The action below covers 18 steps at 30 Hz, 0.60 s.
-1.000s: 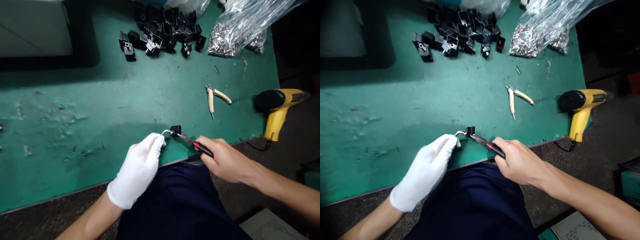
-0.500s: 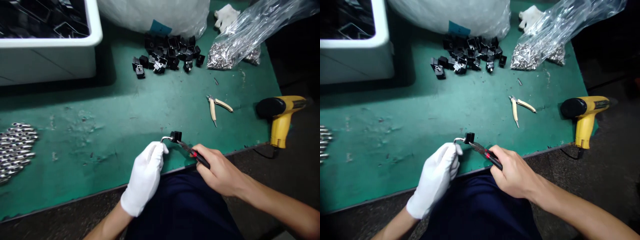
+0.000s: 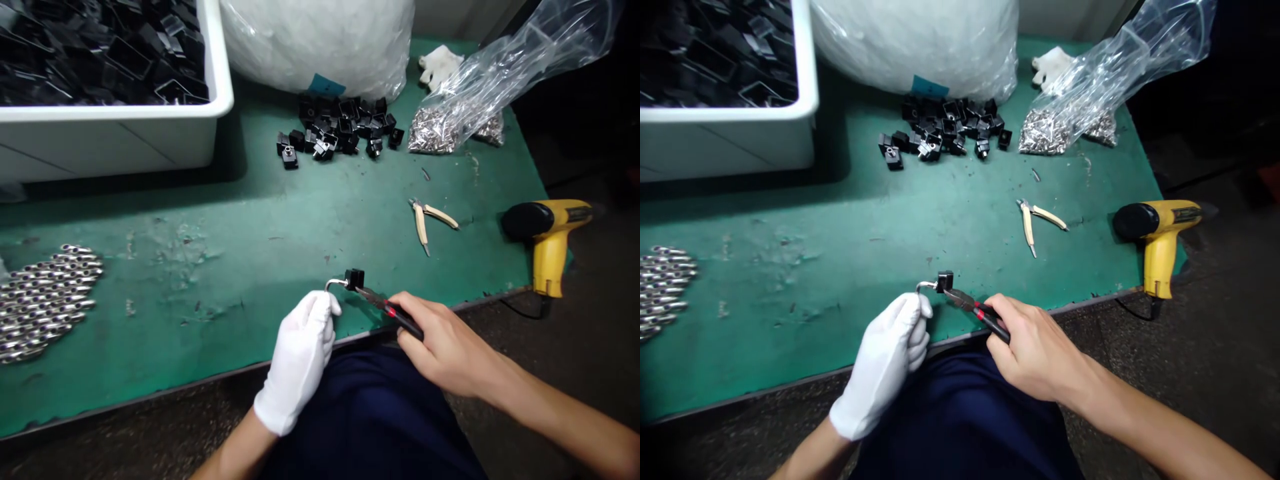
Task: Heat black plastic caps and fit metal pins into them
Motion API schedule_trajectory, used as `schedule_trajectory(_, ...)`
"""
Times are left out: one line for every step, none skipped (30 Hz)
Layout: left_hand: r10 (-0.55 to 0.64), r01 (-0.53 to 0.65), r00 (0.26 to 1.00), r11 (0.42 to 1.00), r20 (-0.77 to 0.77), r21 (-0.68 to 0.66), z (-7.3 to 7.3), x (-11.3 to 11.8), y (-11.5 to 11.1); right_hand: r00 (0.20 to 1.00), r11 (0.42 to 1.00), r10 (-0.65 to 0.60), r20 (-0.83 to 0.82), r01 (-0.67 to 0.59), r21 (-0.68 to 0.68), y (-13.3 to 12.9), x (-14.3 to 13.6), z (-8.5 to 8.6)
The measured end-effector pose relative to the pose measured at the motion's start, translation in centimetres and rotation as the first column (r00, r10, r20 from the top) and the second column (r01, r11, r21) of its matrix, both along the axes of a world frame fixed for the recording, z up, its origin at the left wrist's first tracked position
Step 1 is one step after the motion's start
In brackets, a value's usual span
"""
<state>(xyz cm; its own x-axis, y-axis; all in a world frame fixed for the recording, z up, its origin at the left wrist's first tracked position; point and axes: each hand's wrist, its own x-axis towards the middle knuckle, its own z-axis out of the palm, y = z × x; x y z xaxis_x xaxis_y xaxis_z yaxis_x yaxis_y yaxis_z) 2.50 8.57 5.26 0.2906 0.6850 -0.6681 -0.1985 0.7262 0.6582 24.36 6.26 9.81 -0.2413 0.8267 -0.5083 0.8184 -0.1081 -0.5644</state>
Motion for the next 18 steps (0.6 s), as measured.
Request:
schedule_trajectory(-0.004,0.004,1.000,1.000,0.012,-0.003,0.0,-0.1,-0.1,1.000,1.000,0.006,0.001,-0.006,-0.003,0.0,0.0,0.1)
schedule_trajectory(-0.010,0.011,1.000,1.000,0.027,-0.010,0.0,-0.2,-0.1,1.000,1.000,0.012,-0.001,-0.012,-0.009,0.0,0.1,0.3)
schedule_trajectory(-0.018,0.018,0.999,1.000,0.044,-0.016,0.0,-0.3,-0.2,1.000,1.000,0.016,-0.005,-0.016,-0.015,0.1,0.1,0.4)
schedule_trajectory(-0.023,0.024,0.998,0.999,0.063,-0.022,-0.1,-0.4,-0.3,1.000,1.000,0.018,-0.014,-0.018,-0.021,0.1,0.2,0.5)
schedule_trajectory(-0.026,0.028,0.996,0.999,0.085,-0.026,-0.1,-0.5,-0.4,0.999,0.999,0.019,-0.028,-0.019,-0.031,0.2,0.2,0.6)
schedule_trajectory(-0.027,0.030,0.993,0.999,0.111,-0.031,-0.2,-0.6,-0.4,0.999,0.999,0.018,-0.045,-0.020,-0.044,0.3,0.2,0.6)
schedule_trajectory(-0.029,0.034,0.989,0.999,0.142,-0.035,-0.3,-0.7,-0.5,0.998,0.998,0.016,-0.063,-0.020,-0.060,0.3,0.3,0.7)
schedule_trajectory(-0.033,0.040,0.984,0.998,0.176,-0.038,-0.4,-0.8,-0.5,0.996,0.997,0.013,-0.085,-0.020,-0.081,0.4,0.3,0.6)
schedule_trajectory(-0.037,0.046,0.978,0.998,0.208,-0.040,-0.4,-0.9,-0.5,0.994,0.994,0.008,-0.110,-0.020,-0.108,0.4,0.4,0.6)
schedule_trajectory(-0.042,0.052,0.972,0.998,0.230,-0.039,-0.5,-1.0,-0.5,0.991,0.990,0.000,-0.134,-0.019,-0.138,0.4,0.4,0.5)
schedule_trajectory(-0.044,0.055,0.969,0.998,0.243,-0.037,-0.6,-1.1,-0.5,0.988,0.986,-0.012,-0.157,-0.014,-0.164,0.4,0.5,0.4)
schedule_trajectory(-0.045,0.056,0.967,0.998,0.253,-0.036,-0.6,-1.2,-0.5,0.983,0.982,-0.027,-0.183,-0.007,-0.187,0.3,0.6,0.2)
schedule_trajectory(-0.042,0.053,0.964,0.998,0.262,-0.036,-0.6,-1.2,-0.5,0.974,0.978,-0.044,-0.220,-0.003,-0.209,0.3,0.7,0.1)
schedule_trajectory(-0.035,0.048,0.961,0.998,0.275,-0.041,-0.6,-1.2,-0.6,0.961,0.973,-0.063,-0.270,0.000,-0.230,0.2,0.7,-0.1)
schedule_trajectory(-0.027,0.043,0.956,0.998,0.292,-0.048,-0.6,-1.2,-0.6,0.941,0.968,-0.087,-0.327,0.002,-0.253,0.2,0.8,-0.2)
schedule_trajectory(-0.018,0.038,0.950,0.998,0.313,-0.058,-0.6,-1.2,-0.6,0.914,0.960,-0.115,-0.388,0.002,-0.279,0.1,0.8,-0.4)
schedule_trajectory(-0.008,0.034,0.942,0.997,0.335,-0.072,-0.5,-1.1,-0.6,0.884,0.951,-0.143,-0.445,-0.001,-0.309,0.0,0.7,-0.6)
schedule_trajectory(0.003,0.032,0.935,0.995,0.356,-0.091,-0.5,-1.1,-0.7,0.855,0.942,-0.173,-0.488,-0.001,-0.335,-0.1,0.7,-0.9)
